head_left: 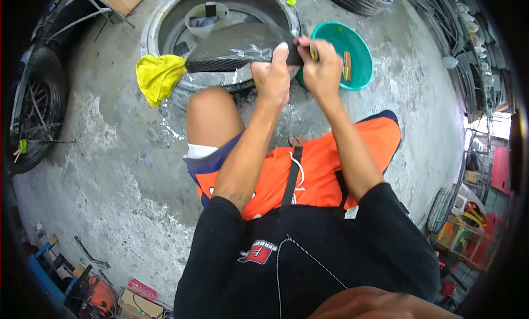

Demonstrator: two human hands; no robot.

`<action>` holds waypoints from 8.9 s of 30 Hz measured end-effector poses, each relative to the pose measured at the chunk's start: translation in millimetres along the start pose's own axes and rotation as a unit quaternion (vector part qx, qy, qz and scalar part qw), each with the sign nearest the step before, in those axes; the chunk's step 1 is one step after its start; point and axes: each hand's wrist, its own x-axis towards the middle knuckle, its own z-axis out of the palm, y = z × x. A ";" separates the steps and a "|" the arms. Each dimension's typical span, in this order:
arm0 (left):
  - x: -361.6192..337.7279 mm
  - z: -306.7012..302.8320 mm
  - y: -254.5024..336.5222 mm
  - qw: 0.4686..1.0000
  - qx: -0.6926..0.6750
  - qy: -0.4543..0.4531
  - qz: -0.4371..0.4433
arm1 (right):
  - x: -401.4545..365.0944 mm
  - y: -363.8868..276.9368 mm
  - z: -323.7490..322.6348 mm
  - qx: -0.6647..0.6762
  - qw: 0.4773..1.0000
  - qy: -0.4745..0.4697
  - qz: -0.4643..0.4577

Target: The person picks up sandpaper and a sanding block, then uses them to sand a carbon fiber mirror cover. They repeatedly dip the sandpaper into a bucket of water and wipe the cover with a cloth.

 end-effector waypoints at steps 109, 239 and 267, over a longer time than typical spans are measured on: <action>10.0 -5.3 48.0 0.983 -0.064 -0.150 -0.089 | 77.3 162.3 -14.5 -0.152 0.965 -0.161 0.144; 122.1 -64.9 -11.8 0.493 0.850 0.038 -0.179 | -100.4 43.7 92.9 -0.132 0.985 0.055 0.100; 120.9 -66.6 -8.8 0.495 0.850 0.037 -0.177 | -87.4 44.9 83.7 -0.124 0.980 -0.046 0.146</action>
